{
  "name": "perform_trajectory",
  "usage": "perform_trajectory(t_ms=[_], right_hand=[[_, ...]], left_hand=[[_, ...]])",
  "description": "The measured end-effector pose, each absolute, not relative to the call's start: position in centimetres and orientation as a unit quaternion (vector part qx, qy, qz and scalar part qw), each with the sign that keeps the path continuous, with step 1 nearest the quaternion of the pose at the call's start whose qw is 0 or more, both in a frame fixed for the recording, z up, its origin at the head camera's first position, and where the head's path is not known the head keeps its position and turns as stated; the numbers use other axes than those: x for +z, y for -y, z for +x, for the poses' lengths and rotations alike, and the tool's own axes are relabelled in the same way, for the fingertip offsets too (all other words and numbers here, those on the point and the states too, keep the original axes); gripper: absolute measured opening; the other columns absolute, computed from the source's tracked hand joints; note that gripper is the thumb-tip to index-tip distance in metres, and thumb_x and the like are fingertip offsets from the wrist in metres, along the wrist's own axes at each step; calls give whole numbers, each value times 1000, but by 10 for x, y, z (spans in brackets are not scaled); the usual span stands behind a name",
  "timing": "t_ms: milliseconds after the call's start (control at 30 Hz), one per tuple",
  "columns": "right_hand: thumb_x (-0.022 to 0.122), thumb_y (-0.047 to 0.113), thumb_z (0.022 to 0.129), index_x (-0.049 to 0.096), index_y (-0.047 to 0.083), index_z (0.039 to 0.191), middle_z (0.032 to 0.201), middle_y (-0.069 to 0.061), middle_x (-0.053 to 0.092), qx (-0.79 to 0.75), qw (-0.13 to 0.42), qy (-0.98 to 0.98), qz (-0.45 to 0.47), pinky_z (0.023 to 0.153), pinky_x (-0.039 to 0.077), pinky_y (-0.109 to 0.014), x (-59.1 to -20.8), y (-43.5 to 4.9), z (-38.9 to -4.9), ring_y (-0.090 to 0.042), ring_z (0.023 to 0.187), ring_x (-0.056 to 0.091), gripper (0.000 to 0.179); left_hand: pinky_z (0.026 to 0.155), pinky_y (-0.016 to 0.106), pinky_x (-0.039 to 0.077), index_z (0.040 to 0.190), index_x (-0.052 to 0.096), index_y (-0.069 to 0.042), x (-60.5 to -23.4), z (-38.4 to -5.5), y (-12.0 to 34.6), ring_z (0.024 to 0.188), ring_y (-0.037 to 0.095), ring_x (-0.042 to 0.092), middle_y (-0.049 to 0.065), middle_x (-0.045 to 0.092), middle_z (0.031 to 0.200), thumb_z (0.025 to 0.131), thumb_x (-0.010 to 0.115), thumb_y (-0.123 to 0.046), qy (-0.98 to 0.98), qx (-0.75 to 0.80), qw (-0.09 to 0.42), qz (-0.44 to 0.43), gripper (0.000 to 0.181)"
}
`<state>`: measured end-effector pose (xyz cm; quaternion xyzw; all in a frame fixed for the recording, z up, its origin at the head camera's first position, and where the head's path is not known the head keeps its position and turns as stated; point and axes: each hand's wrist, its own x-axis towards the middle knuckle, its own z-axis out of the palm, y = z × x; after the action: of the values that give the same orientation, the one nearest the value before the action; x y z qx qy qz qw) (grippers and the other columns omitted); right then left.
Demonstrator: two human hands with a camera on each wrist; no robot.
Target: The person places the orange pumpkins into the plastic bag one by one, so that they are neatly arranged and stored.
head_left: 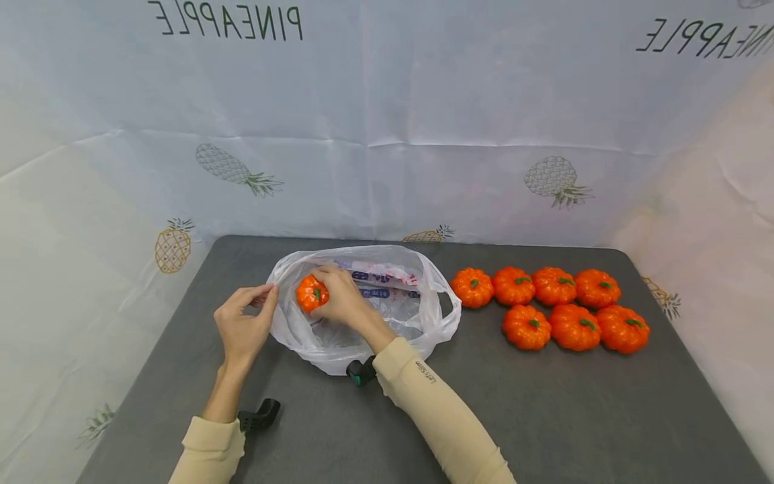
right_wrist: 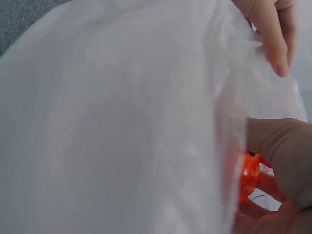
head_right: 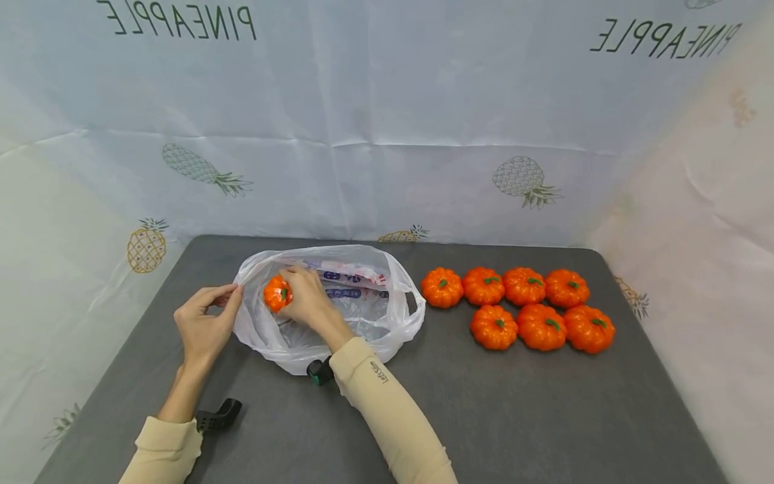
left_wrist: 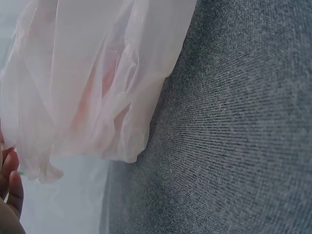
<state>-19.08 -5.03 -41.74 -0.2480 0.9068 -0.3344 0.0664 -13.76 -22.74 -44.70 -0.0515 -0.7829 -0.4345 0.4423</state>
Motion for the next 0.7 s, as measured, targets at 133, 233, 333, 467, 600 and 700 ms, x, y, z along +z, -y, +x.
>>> perform_trajectory(t_ms=[133, 233, 333, 467, 600, 700], right_hand=[[89, 14, 77, 54, 7, 148, 153, -12, 53, -346, 70, -905, -236, 119, 41, -43, -426, 53, -193, -34, 137, 50, 79], [87, 14, 79, 53, 6, 148, 154, -13, 52, -348, 70, -905, -236, 119, 40, -45, -430, 53, -195, -36, 137, 50, 77], [87, 16, 79, 54, 6, 147, 154, -14, 51, -350, 74, -904, -235, 120, 40, -45, -434, 53, -195, -35, 138, 49, 76], [86, 15, 80, 53, 5, 147, 155, -15, 50, -370, 79, -896, -232, 120, 41, -44, -438, 52, -196, -34, 140, 49, 76], [86, 14, 79, 53, 5, 147, 155, -16, 50, -403, 76, -885, -222, 119, 43, -45, -440, 50, -195, -34, 141, 50, 76], [88, 18, 78, 57, 9, 145, 150, -16, 53, -420, 66, -884, -194, 115, 46, -44, -441, 49, -192, -34, 137, 51, 74]], left_hand=[[69, 6, 42, 83, 77, 10, -448, -137, 229, 70, -9, 53, 25, 70, 71, 77, 79, 13, 781, -434, 445, -56, 7], [69, 6, 43, 83, 77, 10, -449, -137, 230, 70, -9, 54, 25, 70, 71, 77, 79, 14, 780, -434, 447, -57, 7], [69, 5, 43, 83, 77, 11, -449, -137, 229, 70, -10, 53, 25, 70, 70, 76, 79, 14, 779, -436, 446, -57, 8], [70, 5, 43, 83, 77, 11, -446, -136, 227, 71, -11, 53, 25, 70, 71, 77, 78, 14, 780, -437, 444, -57, 7], [70, 5, 42, 83, 76, 12, -447, -136, 227, 71, -10, 53, 26, 69, 71, 77, 78, 15, 781, -436, 444, -57, 7], [70, 5, 42, 83, 77, 10, -449, -138, 230, 71, -10, 53, 25, 70, 71, 76, 79, 14, 782, -435, 443, -56, 8]])
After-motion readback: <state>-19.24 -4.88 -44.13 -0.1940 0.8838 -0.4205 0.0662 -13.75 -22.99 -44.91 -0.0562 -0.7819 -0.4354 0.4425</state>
